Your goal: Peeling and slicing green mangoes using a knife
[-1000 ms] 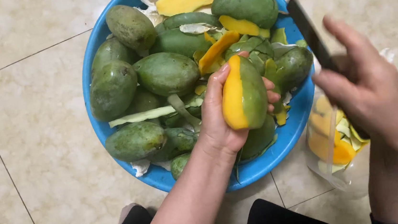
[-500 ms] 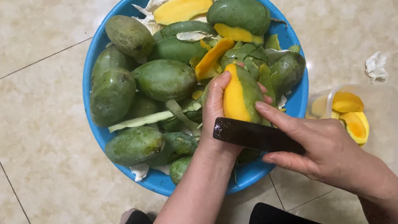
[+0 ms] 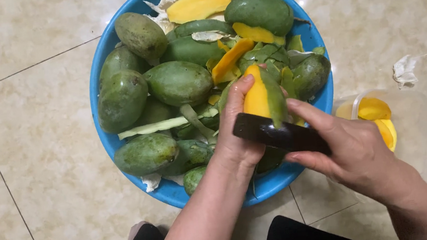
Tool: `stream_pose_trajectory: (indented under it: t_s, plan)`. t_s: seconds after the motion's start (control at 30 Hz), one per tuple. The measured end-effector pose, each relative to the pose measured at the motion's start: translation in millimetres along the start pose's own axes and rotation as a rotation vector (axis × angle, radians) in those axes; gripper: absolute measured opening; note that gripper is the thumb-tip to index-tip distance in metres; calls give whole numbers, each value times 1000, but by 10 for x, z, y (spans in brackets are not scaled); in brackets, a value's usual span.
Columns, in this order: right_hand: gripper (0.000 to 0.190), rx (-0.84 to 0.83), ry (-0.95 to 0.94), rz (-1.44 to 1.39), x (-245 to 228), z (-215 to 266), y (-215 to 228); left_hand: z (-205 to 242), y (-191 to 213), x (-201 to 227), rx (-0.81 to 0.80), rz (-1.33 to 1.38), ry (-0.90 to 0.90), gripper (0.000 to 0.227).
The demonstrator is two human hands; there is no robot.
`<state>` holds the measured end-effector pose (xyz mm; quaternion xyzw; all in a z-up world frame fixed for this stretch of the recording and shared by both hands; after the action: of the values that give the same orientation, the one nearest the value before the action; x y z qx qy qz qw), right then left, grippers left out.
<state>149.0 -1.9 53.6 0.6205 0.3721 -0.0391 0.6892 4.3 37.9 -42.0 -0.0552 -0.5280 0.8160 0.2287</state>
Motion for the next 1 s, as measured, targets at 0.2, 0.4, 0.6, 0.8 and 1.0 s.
stream_pose_trajectory:
  t_s: [0.2, 0.4, 0.6, 0.8, 1.0]
  plan:
    - [88, -91, -217, -127, 154, 24, 9, 72, -151, 21, 14, -207, -74, 53]
    - [88, -151, -350, -315, 194, 41, 23, 123, -212, 38, 31, -235, -29, 60]
    - [78, -108, -302, -492, 275, 66, 55, 157, -339, 38, -77, -374, -37, 62]
    - [66, -6, -239, -525, 247, 56, 66, 180, -359, 39, -118, -382, -46, 60]
    - [74, -29, -258, -234, 306, 56, 33, 77, -216, -66, -42, -382, -69, 55]
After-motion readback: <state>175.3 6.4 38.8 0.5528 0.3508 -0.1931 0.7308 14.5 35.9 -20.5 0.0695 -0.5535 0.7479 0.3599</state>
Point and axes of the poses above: each hand's wrist, its own z-axis away from the middle knuckle, its own y-axis out of the back of the hand, x = y × z, the point moved 4 cm from there along -z, towards the middle knuckle, and after that the axes turned 4 degrees about -z, right-handed, at the moved point
